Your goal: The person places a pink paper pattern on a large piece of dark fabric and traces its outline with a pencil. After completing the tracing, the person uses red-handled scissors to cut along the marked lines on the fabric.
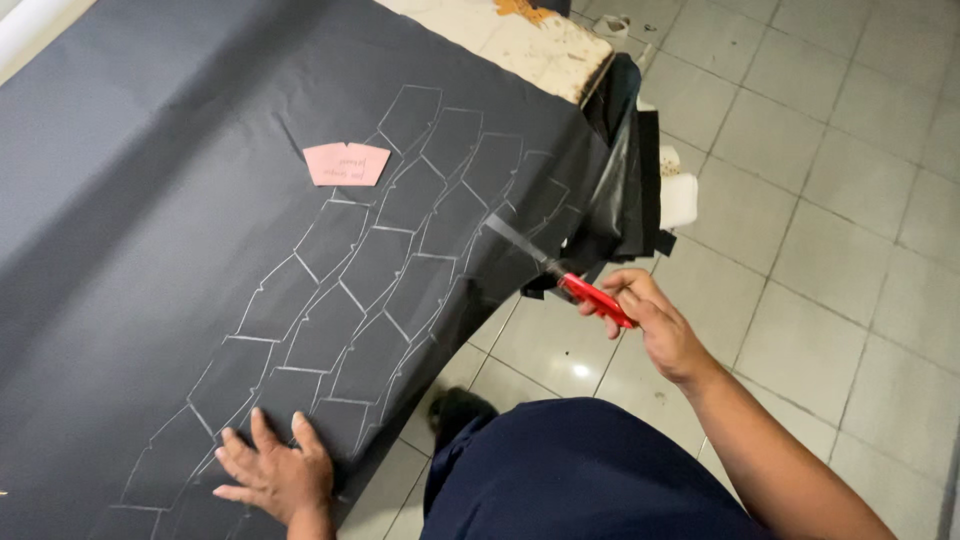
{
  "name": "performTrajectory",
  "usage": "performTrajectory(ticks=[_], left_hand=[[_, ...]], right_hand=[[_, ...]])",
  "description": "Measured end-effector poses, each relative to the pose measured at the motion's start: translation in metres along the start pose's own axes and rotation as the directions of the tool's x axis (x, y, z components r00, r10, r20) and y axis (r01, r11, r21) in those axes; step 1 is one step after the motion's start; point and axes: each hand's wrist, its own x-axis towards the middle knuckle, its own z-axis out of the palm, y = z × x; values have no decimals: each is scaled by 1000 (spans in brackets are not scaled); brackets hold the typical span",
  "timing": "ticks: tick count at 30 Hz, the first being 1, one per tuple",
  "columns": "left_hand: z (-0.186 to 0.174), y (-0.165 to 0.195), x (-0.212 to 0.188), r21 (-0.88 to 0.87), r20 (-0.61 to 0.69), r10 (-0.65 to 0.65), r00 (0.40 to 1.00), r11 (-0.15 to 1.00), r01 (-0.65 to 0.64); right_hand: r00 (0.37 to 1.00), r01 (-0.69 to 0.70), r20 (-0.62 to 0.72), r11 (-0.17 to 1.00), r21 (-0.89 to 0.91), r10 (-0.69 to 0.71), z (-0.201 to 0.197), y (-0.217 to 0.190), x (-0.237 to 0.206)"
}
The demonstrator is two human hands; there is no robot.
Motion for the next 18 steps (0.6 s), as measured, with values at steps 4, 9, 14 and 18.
performTrajectory(ticks=[4, 9, 14, 18], left_hand=[[8, 3, 1, 29, -18, -65, 998, 997, 66], [30, 22, 25, 95, -65, -135, 989, 985, 141], [54, 84, 81, 93, -23, -136, 990, 986, 137], [68, 151, 101, 61, 85, -23, 996, 998, 18]], right_hand=[[998, -56, -13, 989, 134, 58, -34, 4, 46], [960, -247, -88, 952, 181, 266, -71, 32, 107], [965, -246, -123, 961, -128, 231, -89, 39, 176], [948, -295, -235, 871, -393, 216, -106, 41, 225]])
